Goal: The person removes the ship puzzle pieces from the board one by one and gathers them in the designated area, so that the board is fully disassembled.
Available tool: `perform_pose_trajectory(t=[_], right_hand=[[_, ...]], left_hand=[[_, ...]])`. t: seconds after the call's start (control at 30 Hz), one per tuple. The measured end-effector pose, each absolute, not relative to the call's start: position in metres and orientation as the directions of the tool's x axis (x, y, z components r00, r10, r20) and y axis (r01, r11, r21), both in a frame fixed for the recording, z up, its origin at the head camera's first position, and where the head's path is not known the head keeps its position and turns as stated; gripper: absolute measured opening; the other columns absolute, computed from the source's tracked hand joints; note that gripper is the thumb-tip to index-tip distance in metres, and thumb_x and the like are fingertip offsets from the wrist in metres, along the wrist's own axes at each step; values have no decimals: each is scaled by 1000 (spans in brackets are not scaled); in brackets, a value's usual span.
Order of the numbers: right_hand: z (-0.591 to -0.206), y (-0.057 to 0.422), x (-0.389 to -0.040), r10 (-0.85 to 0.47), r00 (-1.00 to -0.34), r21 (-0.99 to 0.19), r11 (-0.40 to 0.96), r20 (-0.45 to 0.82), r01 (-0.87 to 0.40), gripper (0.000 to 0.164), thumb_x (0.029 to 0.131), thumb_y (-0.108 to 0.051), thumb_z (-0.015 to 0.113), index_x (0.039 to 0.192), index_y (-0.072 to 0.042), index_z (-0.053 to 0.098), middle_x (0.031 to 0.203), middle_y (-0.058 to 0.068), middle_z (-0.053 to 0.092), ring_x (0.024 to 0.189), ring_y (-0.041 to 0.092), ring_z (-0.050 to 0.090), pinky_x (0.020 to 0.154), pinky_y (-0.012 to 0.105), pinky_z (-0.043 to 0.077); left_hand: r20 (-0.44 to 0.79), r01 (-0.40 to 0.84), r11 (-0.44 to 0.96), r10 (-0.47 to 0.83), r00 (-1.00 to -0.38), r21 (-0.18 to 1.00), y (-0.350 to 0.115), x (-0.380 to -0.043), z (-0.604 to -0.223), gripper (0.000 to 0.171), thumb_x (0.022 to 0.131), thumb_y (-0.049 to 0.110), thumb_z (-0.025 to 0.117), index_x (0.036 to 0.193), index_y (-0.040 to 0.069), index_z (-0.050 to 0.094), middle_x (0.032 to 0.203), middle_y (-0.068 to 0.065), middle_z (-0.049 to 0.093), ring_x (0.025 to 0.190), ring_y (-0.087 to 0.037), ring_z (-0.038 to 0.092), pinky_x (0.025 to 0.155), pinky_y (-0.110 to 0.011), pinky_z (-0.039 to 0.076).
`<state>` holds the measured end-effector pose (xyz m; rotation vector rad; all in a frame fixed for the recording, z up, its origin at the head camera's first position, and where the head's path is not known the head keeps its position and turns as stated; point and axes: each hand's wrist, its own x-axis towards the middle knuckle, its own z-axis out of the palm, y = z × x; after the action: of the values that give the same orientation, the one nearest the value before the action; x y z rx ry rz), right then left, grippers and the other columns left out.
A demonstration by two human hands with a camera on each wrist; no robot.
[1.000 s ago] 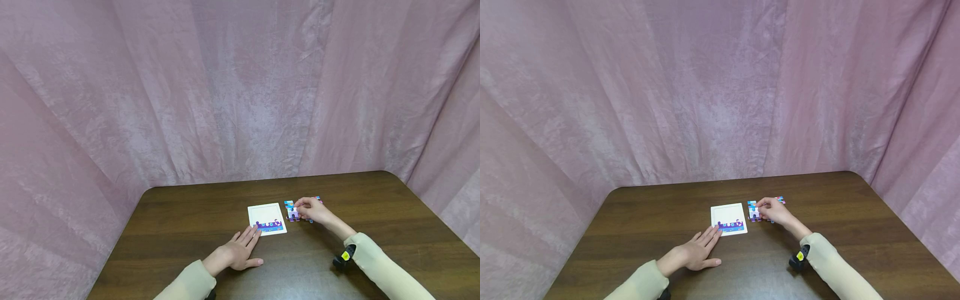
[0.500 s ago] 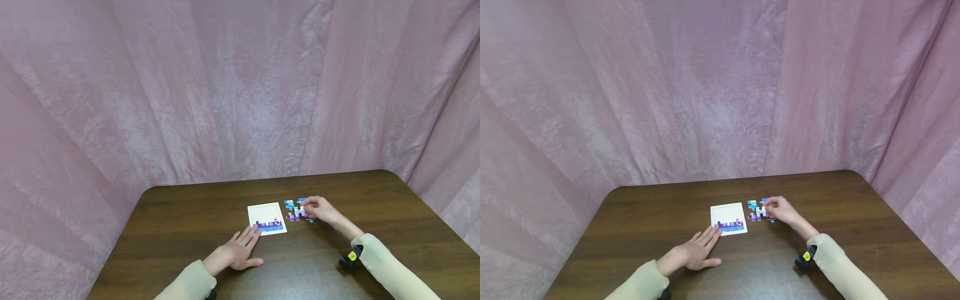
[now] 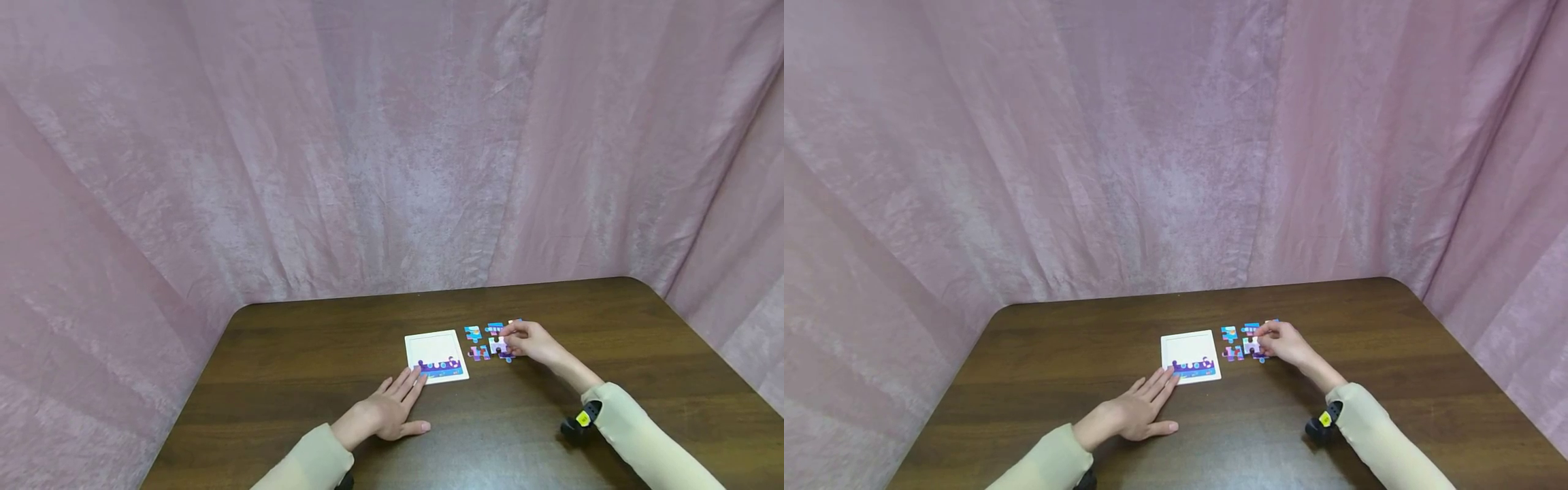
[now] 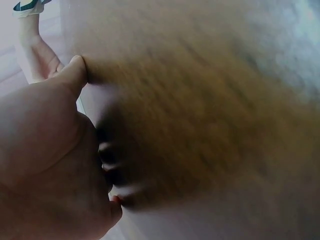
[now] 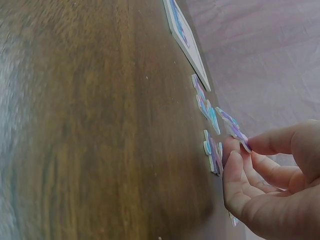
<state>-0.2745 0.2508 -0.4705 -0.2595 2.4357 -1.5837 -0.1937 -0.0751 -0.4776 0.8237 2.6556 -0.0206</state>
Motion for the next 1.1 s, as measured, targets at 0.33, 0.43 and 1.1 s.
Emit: perform_pose_trajectory(t=[0.33,0.43,1.1], right_hand=[[-467,260,-272,-244,-964,-909,417,-110,-1,26,96,-6,54,113,14,56,84,2,66,75,8,60,68,22,54],[-466,262,-271,-243,-964,-904,427,-107,-7,26,96,-6,53,112,15,55,84,2,65,75,8,59,67,22,54],[-468,280,-265,-218,-972,-892,452,-92,-17,27,96,-4,52,113,17,54,84,6,66,74,9,60,65,23,54]], left_hand=[[-356,544,837,523,-774,47,-73,-188,-465,85,94,66,37,157,17,8,165,0,2,152,-17,6,121,-40,20],[-358,545,837,523,-774,44,-72,-187,-461,85,94,65,38,157,17,9,165,-1,3,152,-17,7,121,-41,21],[-312,561,824,556,-770,81,-78,-198,-493,85,94,67,34,157,19,4,165,1,-2,152,-17,2,121,-43,18]])
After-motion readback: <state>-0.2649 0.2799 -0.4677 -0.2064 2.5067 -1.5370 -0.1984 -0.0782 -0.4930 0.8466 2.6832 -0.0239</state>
